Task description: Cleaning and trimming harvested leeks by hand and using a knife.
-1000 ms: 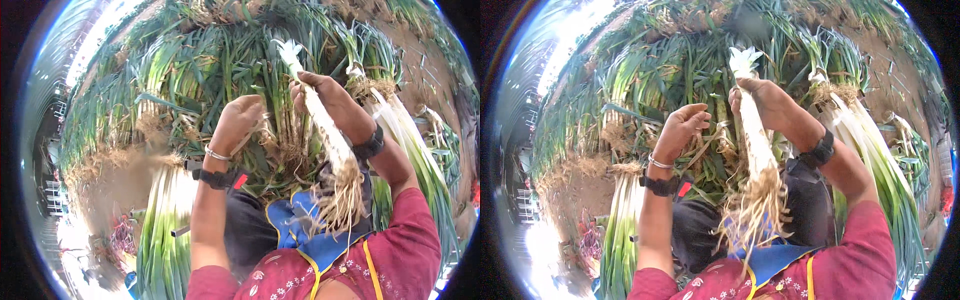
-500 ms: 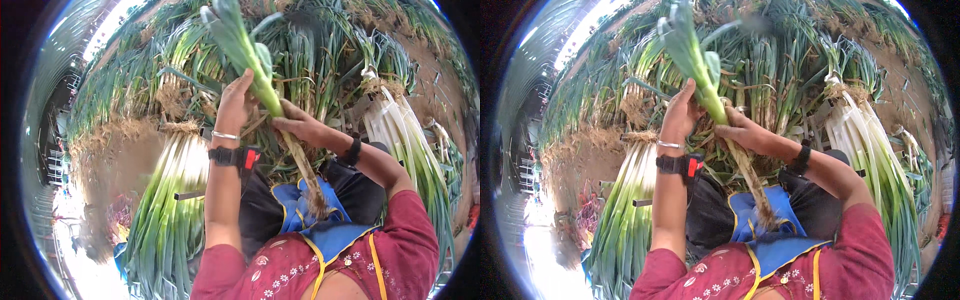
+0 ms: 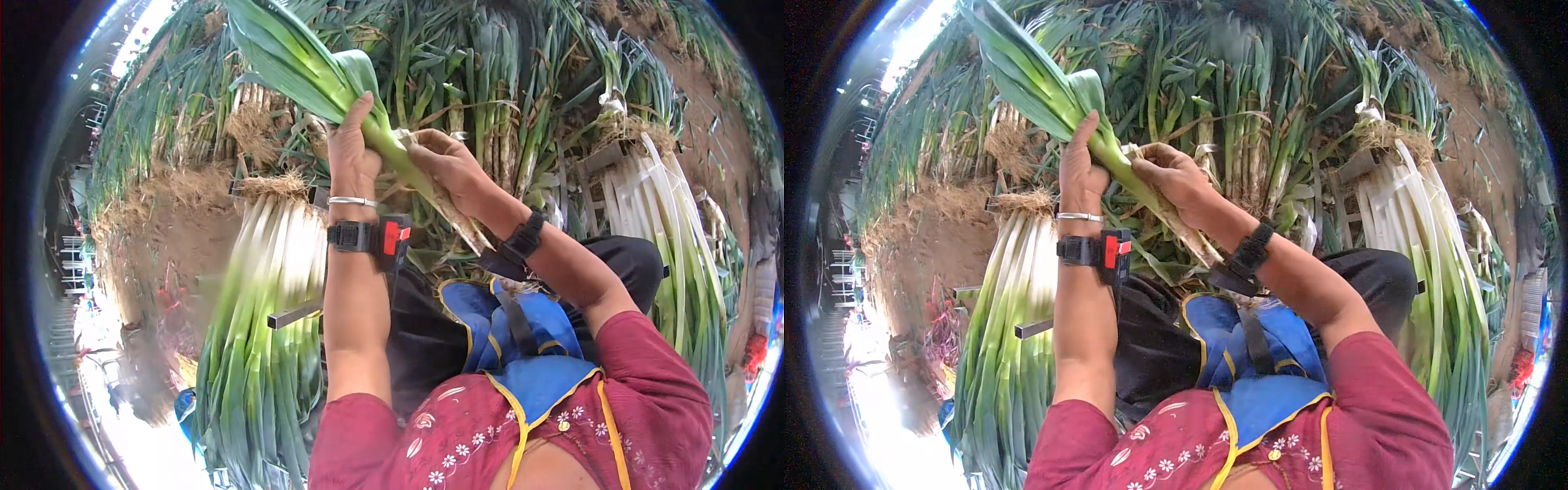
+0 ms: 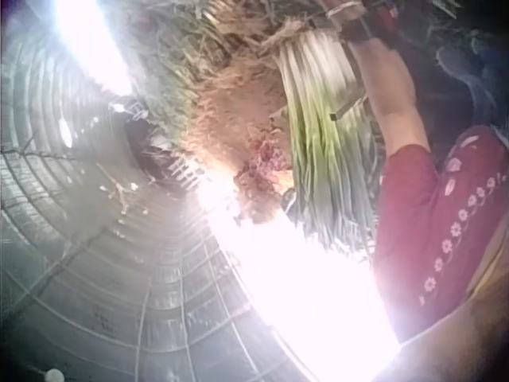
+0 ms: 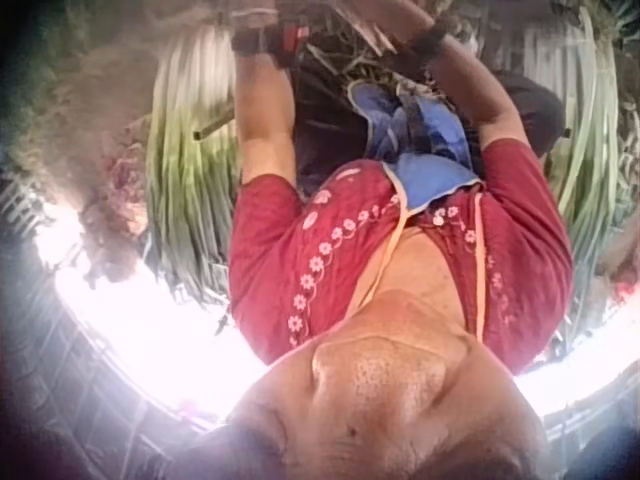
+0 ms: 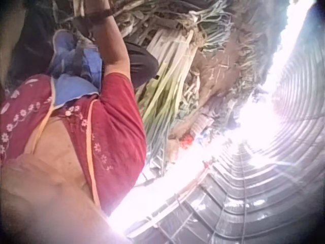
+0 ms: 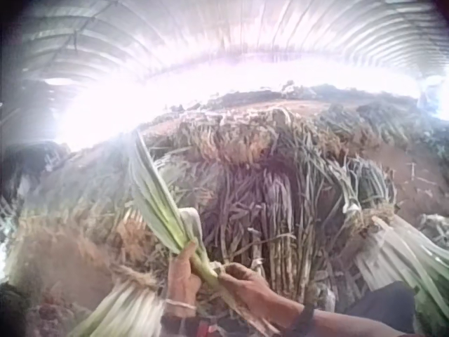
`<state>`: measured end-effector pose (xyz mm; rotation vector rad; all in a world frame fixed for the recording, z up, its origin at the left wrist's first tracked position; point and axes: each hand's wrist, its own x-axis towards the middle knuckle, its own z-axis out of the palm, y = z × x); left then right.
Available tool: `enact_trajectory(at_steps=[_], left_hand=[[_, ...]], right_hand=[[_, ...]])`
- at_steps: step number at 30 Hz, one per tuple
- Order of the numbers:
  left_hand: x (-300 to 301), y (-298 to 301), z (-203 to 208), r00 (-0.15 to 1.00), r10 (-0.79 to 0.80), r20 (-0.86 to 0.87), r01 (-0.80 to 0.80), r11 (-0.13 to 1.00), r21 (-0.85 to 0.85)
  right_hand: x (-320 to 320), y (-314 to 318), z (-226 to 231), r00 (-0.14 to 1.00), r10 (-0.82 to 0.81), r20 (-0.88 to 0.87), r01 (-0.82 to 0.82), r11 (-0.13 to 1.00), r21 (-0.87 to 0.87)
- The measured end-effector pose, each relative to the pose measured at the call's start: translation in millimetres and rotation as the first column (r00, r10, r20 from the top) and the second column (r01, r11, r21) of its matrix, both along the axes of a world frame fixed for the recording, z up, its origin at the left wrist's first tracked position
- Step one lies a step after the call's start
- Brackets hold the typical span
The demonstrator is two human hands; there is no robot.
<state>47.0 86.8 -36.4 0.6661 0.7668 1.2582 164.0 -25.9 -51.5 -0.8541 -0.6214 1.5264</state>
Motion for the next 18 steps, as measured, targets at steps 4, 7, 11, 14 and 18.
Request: enact_trajectory(at_steps=[4,7,11,14,18], left_hand=[[-1.7,6.5,6.4,0.997,0.071,-0.044,-0.064,0.989,0.13],[-9.2,11.2,16.5,0.993,0.094,-0.067,-0.083,0.983,0.163],[-28.0,15.8,23.9,0.991,0.121,-0.061,-0.1,0.957,0.272],[-39.9,19.6,25.1,0.987,0.153,-0.057,-0.128,0.943,0.306],[-63.7,21.8,31.0,0.974,0.214,-0.071,-0.178,0.923,0.341]], right_hand=[[-10.9,5.0,-7.8,0.992,-0.086,-0.09,0.09,0.995,0.048],[-11.2,1.1,-6.7,0.978,-0.16,-0.13,0.164,0.986,0.016],[12.0,-19.1,-22.8,0.978,0.078,0.194,-0.118,0.972,0.203],[24.9,-50.5,-28.9,0.838,0.252,0.484,-0.395,0.892,0.218],[42.5,-115.2,-107.2,0.187,0.426,0.885,-0.719,0.674,-0.172]])
